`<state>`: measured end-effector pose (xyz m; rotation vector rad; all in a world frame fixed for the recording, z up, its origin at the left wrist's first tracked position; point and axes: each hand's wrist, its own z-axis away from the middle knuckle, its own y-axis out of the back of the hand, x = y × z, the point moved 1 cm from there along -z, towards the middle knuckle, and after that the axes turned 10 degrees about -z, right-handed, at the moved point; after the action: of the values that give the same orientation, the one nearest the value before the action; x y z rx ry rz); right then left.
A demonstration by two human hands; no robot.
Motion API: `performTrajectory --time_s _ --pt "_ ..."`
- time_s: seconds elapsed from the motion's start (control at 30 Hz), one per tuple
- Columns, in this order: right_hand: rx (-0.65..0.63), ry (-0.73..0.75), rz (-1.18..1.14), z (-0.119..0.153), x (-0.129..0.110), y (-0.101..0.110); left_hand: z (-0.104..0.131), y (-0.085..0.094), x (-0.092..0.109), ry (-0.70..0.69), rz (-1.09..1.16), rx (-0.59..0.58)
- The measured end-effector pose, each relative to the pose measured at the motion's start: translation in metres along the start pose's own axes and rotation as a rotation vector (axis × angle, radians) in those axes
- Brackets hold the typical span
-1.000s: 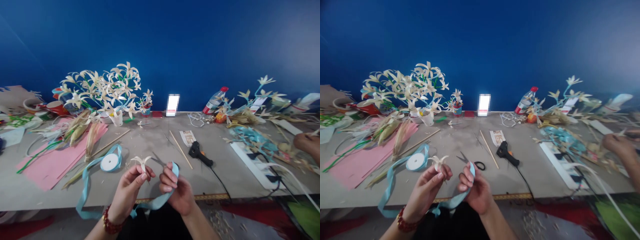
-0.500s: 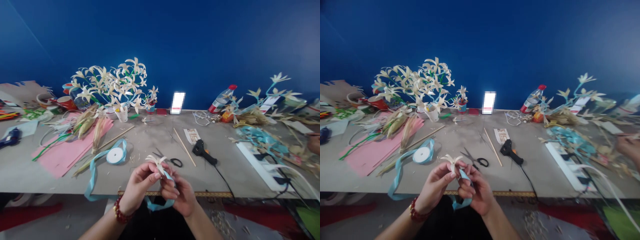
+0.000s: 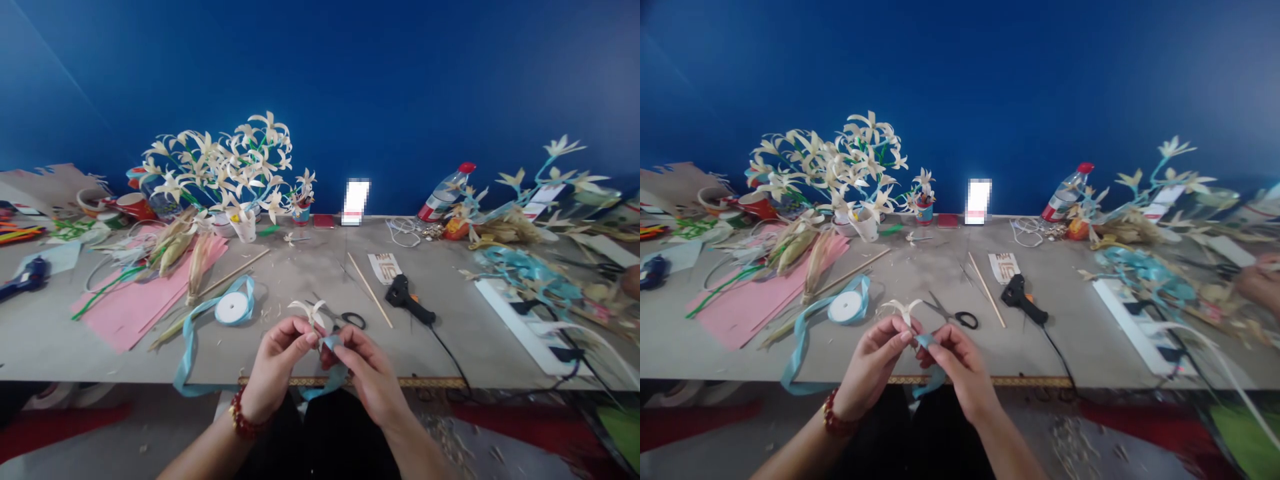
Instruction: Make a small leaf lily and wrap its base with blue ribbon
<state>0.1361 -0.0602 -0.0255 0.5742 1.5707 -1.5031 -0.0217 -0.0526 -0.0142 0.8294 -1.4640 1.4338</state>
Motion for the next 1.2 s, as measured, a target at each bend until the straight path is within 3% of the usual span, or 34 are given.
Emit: performTrajectory --time_s 0.13,0.3,0.37,0.53,0.6,0.73,0.9,0.97,1.1,1.2 --pt "0.002 -0.069 -0.126 0.001 -0.002 -0.003 0.0 0.001 0.0 0.029 -0.02 -0.007" --pt "0.04 0.031 0.059 0.004 0.0 -0.001 0.002 0.0 -0.001 0.035 0.008 -0.01" --pt "0.065 0.167 0.264 0.006 0.0 0.001 0.002 0.0 0.0 0.039 0.025 -0.008" --pt "0.077 0.806 0.809 0.011 -0.002 0.007 0.003 -0.001 0.001 0.069 0.047 -0.014" --pt "0.041 0.912 0.878 0.01 -0.003 0.009 0.003 -0.001 0.001 0.081 0.081 -0.025" --pt "0.014 0.98 0.929 0.007 -0.002 0.01 0.002 0.001 -0.002 0.094 0.094 -0.069" --pt "-0.033 0.928 0.911 0.008 -0.002 0.01 -0.001 0.004 -0.005 0.084 0.038 -0.028" --pt "-0.083 0.785 0.819 0.008 -0.004 0.01 -0.003 0.004 -0.006 0.069 -0.004 -0.024" --pt "-0.072 0.337 0.545 0.002 -0.009 0.006 -0.004 0.005 -0.004 0.054 -0.065 -0.028" --pt "-0.005 0.197 0.549 -0.006 -0.012 0.003 -0.006 0.006 -0.002 0.056 -0.083 -0.027"
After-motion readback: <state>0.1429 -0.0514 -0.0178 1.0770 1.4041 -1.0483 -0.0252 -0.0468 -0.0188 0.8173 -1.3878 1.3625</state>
